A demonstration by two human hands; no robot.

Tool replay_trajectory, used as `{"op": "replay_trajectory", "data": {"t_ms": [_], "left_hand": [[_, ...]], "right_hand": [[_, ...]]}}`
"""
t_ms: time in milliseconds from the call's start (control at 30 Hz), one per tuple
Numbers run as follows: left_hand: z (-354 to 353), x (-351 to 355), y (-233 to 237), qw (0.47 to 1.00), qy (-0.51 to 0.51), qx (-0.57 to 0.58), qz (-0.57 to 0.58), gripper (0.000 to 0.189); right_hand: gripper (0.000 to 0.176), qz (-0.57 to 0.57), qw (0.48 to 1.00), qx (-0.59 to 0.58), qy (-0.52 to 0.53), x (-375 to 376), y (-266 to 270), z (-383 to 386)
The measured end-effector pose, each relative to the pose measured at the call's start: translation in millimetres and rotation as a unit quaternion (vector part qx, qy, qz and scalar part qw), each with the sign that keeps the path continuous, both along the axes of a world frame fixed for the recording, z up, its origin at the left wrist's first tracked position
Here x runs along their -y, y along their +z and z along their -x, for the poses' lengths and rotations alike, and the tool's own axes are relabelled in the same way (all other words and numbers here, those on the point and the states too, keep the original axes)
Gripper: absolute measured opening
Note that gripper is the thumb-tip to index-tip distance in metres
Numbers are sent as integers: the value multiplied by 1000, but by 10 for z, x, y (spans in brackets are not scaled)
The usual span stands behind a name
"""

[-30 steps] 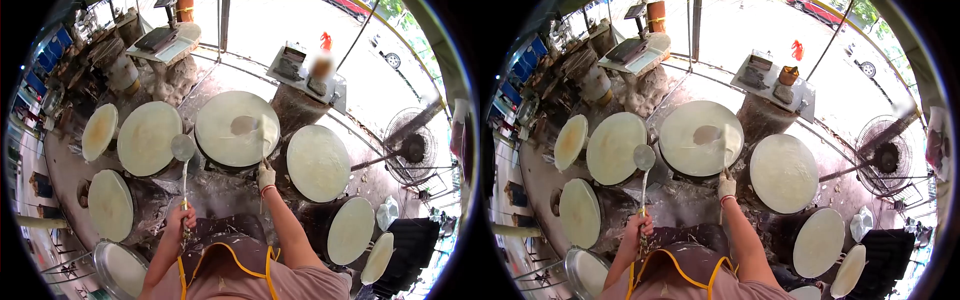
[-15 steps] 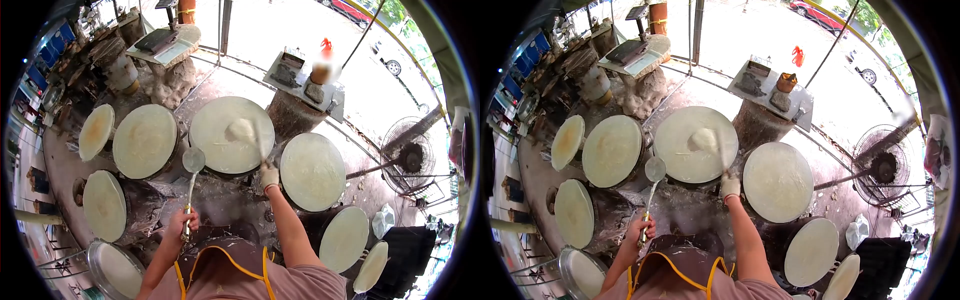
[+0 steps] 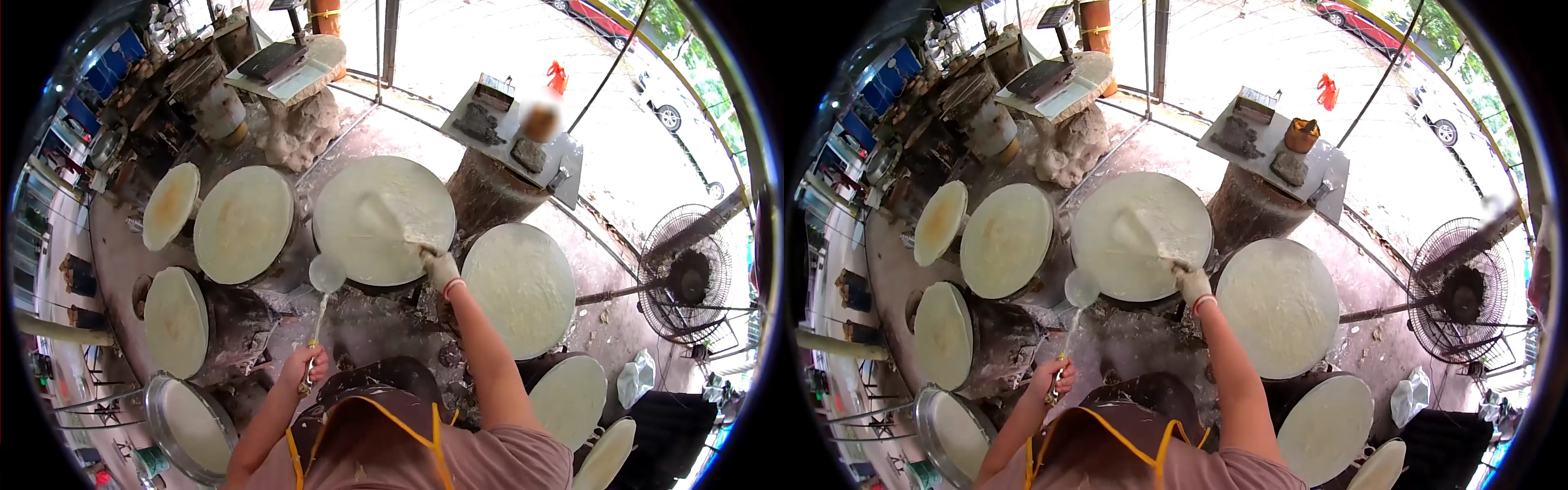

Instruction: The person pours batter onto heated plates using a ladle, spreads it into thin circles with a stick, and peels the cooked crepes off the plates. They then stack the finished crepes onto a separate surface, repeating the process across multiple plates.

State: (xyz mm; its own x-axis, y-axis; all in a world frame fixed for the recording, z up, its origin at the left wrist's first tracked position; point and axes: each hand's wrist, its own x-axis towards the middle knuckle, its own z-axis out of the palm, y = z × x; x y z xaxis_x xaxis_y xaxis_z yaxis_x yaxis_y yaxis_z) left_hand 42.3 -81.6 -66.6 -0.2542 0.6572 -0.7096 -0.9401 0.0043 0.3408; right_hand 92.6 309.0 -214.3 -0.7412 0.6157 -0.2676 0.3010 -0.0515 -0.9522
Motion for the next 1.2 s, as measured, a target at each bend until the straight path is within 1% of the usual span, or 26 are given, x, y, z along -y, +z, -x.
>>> {"op": "replay_trajectory", "data": {"t_ms": [33, 67, 100, 167, 200, 267, 300, 367, 400, 433, 467, 500, 600, 633, 667, 733, 800, 833, 867, 900, 933, 1000, 1033, 1067, 1133, 1200], "left_hand": [[26, -33, -3, 999, -10, -36, 12, 12], [61, -72, -16, 997, -21, -71, 24, 13], [118, -139, -56, 994, -33, -99, 42, 12], [230, -373, 20, 981, -54, -169, 79, 12], [263, -490, 45, 973, -61, -204, 94, 12], [333, -644, -131, 946, -86, -287, 127, 11], [345, -717, -230, 929, -98, -327, 144, 12], [259, -896, -313, 902, -94, -371, 198, 14], [195, -980, -353, 887, -93, -391, 227, 15], [141, -1056, -404, 884, -106, -390, 234, 15], [90, -1127, -453, 882, -119, -388, 240, 15], [48, -1194, -481, 895, -95, -374, 221, 15], [435, -1021, -242, 968, -87, -231, 47, 10], [524, -818, -53, 984, -60, -165, -28, 7], [583, -645, 183, 989, -30, -99, -104, 4], [440, -413, 542, 987, -18, -128, -95, 3], [359, -344, 706, 988, -2, -130, -87, 4], [329, -368, 756, 990, 10, -115, -82, 4], [307, -386, 796, 992, 24, -101, -77, 5], [293, -385, 826, 993, 19, -90, -70, 8], [251, -326, 807, 994, 14, -86, -64, 9], [175, -226, 773, 995, 1, -81, -53, 14], [101, -158, 836, 996, 17, -81, -29, 19], [45, -66, 833, 997, 36, -56, -40, 19], [-48, 225, 852, 994, 88, -12, -60, 19], [-162, 501, 900, 990, 128, -39, -48, 16]], "right_hand": [[28, 78, 993, -41, -78, -118, -163, 145], [28, 46, 992, -12, -118, -69, 174, 149], [28, 1, 999, -24, -31, 21, 265, 73], [27, -69, 990, -22, 118, 215, 196, -194], [30, -23, 993, 9, 117, 317, 323, -398], [38, 65, 989, 74, 110, 521, 574, -808], [38, 162, 985, 58, -20, 696, 301, -904], [35, -13, 994, 9, -107, 1040, -782, -1039], [33, 76, 987, 25, -138, 1303, -765, -916], [31, 163, 970, 41, -177, 1571, -731, -787], [28, 247, 949, 46, -190, 1796, -234, -580], [23, 176, 977, 44, -110, 1817, -184, -484], [25, 269, 955, 35, -121, 1581, 25, -454], [22, 282, 947, 15, -154, 1510, 507, -488], [20, 246, 948, 38, -200, 1426, 815, -412], [20, 266, 906, -76, -320, 1241, 680, -470], [23, 205, 945, 7, -254, 1196, 309, -411], [25, 150, 974, -16, -170, 1222, -70, -396], [28, 241, 964, -64, -93, 1259, -176, -355], [29, 238, 971, 10, 10, 1284, 99, -357], [30, 233, 962, 85, 111, 1324, 398, -407], [30, 253, 951, 102, 149, 1304, 317, -445], [30, 261, 944, 110, 169, 1271, 236, -468], [29, 294, 947, 57, 117, 1186, 15, -501], [27, 325, 937, 129, -25, 1087, 409, -457], [31, 462, 877, 87, -102, 670, -16, -384]]}}
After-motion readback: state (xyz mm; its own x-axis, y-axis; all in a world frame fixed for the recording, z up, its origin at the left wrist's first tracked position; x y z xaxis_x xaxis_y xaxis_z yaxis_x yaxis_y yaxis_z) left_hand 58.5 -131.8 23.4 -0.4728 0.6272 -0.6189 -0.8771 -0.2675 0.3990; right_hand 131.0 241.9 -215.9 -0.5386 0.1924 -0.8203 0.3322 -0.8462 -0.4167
